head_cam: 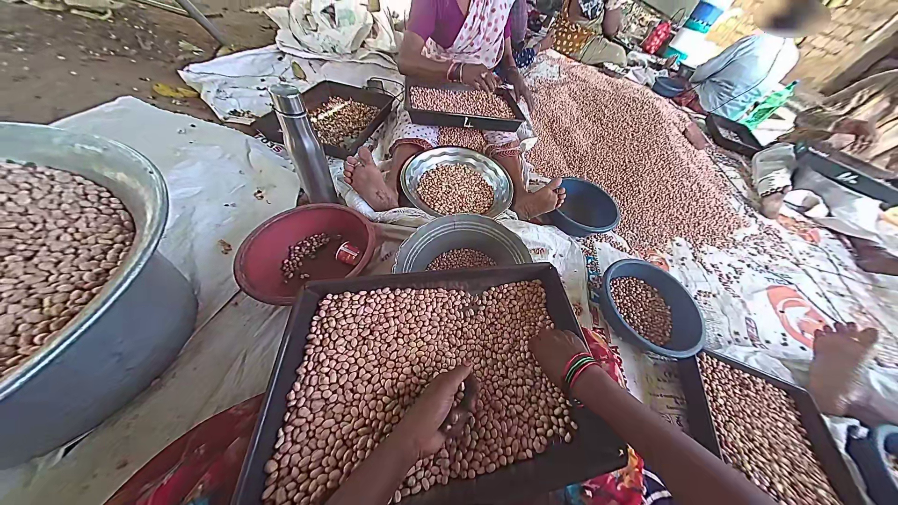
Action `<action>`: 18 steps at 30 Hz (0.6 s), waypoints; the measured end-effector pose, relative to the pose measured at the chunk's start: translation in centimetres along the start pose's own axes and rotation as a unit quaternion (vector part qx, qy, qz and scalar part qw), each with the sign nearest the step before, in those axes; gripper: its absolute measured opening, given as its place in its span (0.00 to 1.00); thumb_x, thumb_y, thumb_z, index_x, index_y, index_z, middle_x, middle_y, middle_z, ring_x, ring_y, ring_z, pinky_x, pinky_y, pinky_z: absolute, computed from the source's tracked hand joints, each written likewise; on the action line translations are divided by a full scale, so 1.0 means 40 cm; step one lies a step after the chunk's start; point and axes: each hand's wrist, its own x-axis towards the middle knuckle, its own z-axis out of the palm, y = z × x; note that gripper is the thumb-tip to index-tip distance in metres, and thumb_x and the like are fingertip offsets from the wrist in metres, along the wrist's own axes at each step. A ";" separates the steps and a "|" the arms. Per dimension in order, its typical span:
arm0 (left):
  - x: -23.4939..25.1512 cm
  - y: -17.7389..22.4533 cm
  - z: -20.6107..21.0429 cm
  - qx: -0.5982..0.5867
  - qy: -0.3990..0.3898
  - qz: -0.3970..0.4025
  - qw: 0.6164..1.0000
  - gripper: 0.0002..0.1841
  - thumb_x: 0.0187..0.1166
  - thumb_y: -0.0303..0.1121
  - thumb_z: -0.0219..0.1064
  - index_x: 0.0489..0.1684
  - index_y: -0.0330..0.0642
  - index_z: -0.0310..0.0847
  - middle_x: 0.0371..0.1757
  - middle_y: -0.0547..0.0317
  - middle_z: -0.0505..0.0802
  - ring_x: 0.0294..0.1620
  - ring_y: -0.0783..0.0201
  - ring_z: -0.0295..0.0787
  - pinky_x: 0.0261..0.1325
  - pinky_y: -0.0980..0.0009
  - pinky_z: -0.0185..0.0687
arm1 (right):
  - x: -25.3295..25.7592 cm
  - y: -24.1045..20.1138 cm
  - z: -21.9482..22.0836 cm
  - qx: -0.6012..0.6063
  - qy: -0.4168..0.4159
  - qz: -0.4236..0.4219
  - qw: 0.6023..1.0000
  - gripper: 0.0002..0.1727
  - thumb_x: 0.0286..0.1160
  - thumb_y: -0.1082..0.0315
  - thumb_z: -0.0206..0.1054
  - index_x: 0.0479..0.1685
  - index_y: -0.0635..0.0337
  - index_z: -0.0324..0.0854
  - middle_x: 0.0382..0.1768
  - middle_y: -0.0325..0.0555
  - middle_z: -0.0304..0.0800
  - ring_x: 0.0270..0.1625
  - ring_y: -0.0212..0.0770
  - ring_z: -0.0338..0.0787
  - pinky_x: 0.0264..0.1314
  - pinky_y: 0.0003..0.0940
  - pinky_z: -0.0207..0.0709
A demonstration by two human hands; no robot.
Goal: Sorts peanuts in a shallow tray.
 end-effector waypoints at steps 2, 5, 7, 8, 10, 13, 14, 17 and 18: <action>-0.002 0.001 0.000 0.001 0.008 0.004 1.000 0.23 0.97 0.44 0.36 0.36 0.45 0.73 0.17 0.69 0.75 0.07 0.79 0.55 0.11 0.84 0.50 | 0.005 -0.005 0.008 -0.005 0.012 0.003 1.000 0.20 0.87 0.80 0.50 0.75 0.73 0.73 0.74 0.71 0.78 0.76 0.68 0.79 0.74 0.62 0.71; -0.002 0.000 0.000 -0.001 0.009 -0.002 1.000 0.22 0.97 0.44 0.38 0.37 0.45 0.74 0.17 0.69 0.76 0.08 0.79 0.57 0.11 0.85 0.52 | -0.004 -0.004 0.018 0.027 0.032 -0.012 0.999 0.20 0.88 0.77 0.51 0.74 0.73 0.74 0.73 0.70 0.78 0.76 0.67 0.80 0.75 0.60 0.71; 0.002 0.001 0.000 0.019 -0.007 -0.016 1.000 0.23 0.97 0.47 0.37 0.39 0.45 0.74 0.18 0.68 0.78 0.08 0.79 0.59 0.11 0.85 0.53 | -0.043 -0.022 0.003 0.070 0.048 -0.054 0.995 0.19 0.90 0.73 0.51 0.72 0.71 0.77 0.71 0.68 0.81 0.74 0.66 0.82 0.73 0.61 0.73; 0.006 -0.003 0.001 0.029 -0.014 -0.026 0.999 0.25 0.97 0.48 0.37 0.41 0.44 0.76 0.18 0.67 0.79 0.08 0.78 0.60 0.12 0.84 0.55 | -0.067 -0.037 -0.007 0.080 0.051 -0.083 0.992 0.19 0.91 0.70 0.51 0.72 0.69 0.78 0.70 0.67 0.82 0.73 0.66 0.83 0.71 0.62 0.75; 0.007 -0.010 0.003 0.054 -0.032 -0.047 0.997 0.26 0.97 0.50 0.35 0.44 0.44 0.76 0.20 0.67 0.81 0.09 0.78 0.62 0.14 0.82 0.58 | -0.089 -0.062 -0.030 0.078 0.052 -0.104 0.990 0.20 0.92 0.71 0.49 0.72 0.68 0.78 0.69 0.67 0.83 0.72 0.67 0.84 0.69 0.64 0.76; 0.003 -0.008 0.001 0.047 -0.033 -0.038 0.998 0.24 0.97 0.48 0.38 0.39 0.45 0.76 0.20 0.67 0.81 0.09 0.78 0.62 0.13 0.83 0.59 | -0.027 -0.012 -0.076 0.075 0.110 -0.025 0.991 0.20 0.89 0.77 0.49 0.72 0.70 0.77 0.69 0.71 0.81 0.72 0.70 0.83 0.69 0.66 0.75; 0.004 -0.010 -0.003 0.037 -0.029 -0.027 0.999 0.23 0.97 0.46 0.39 0.38 0.44 0.75 0.20 0.66 0.81 0.09 0.78 0.62 0.12 0.84 0.58 | 0.005 0.020 -0.086 0.077 0.129 -0.007 0.989 0.20 0.90 0.76 0.47 0.74 0.70 0.76 0.71 0.71 0.80 0.75 0.70 0.80 0.74 0.64 0.72; 0.011 -0.010 -0.008 0.023 -0.004 -0.008 1.000 0.21 0.97 0.44 0.41 0.37 0.45 0.74 0.19 0.66 0.79 0.09 0.78 0.62 0.12 0.84 0.56 | 0.083 0.057 -0.087 0.027 0.135 0.000 0.990 0.21 0.90 0.75 0.47 0.73 0.71 0.76 0.73 0.69 0.80 0.78 0.67 0.77 0.80 0.61 0.65; 0.013 -0.008 -0.008 0.023 0.004 -0.007 1.000 0.21 0.97 0.44 0.41 0.37 0.45 0.74 0.20 0.67 0.80 0.09 0.78 0.62 0.12 0.84 0.56 | 0.099 0.049 -0.085 0.015 0.123 0.004 0.992 0.21 0.90 0.77 0.47 0.74 0.71 0.76 0.74 0.69 0.79 0.79 0.67 0.77 0.80 0.62 0.64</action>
